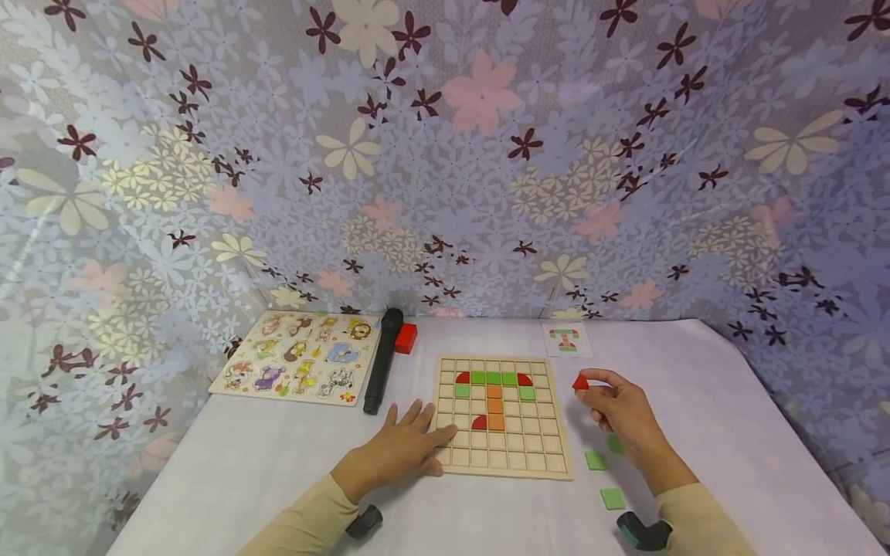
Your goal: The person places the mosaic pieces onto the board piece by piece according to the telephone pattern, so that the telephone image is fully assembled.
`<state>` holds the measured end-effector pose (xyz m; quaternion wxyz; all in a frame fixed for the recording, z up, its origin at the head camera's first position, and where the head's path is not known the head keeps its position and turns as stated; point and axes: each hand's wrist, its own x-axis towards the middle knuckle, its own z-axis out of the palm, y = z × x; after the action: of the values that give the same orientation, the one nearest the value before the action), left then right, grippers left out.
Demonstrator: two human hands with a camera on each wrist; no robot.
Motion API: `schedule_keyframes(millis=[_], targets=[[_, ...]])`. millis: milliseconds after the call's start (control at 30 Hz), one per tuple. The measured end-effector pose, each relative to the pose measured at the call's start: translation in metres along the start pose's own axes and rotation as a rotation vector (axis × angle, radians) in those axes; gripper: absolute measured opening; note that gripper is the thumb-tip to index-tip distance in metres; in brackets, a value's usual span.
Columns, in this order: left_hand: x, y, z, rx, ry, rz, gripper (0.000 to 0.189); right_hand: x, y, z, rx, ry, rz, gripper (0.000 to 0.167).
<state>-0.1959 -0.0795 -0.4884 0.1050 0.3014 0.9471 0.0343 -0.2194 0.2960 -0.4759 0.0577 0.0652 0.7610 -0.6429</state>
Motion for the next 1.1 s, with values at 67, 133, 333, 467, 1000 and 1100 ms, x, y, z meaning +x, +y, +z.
schedule_keyframes(millis=[67,133,333,467,1000,1100], targets=[[0.0,0.0,0.0,0.008,0.002,-0.001,0.068,0.001,-0.001,0.01,-0.021,-0.014,0.003,0.046],[0.0,0.0,0.0,0.01,0.003,-0.002,0.068,0.001,0.0,0.02,-0.041,-0.031,0.006,0.05],[-0.001,0.0,0.002,0.004,0.004,-0.006,0.067,0.003,0.005,0.051,-0.113,-0.108,0.039,0.051],[0.0,0.0,0.003,0.005,0.007,-0.003,0.067,0.003,0.008,0.068,-0.205,-0.137,0.035,0.047],[0.0,-0.001,0.004,0.014,0.012,0.002,0.068,-0.001,0.011,0.094,-0.694,-0.167,-0.192,0.023],[0.0,-0.001,0.004,0.015,0.008,0.001,0.068,-0.004,0.009,0.093,-0.693,-0.179,-0.186,0.032]])
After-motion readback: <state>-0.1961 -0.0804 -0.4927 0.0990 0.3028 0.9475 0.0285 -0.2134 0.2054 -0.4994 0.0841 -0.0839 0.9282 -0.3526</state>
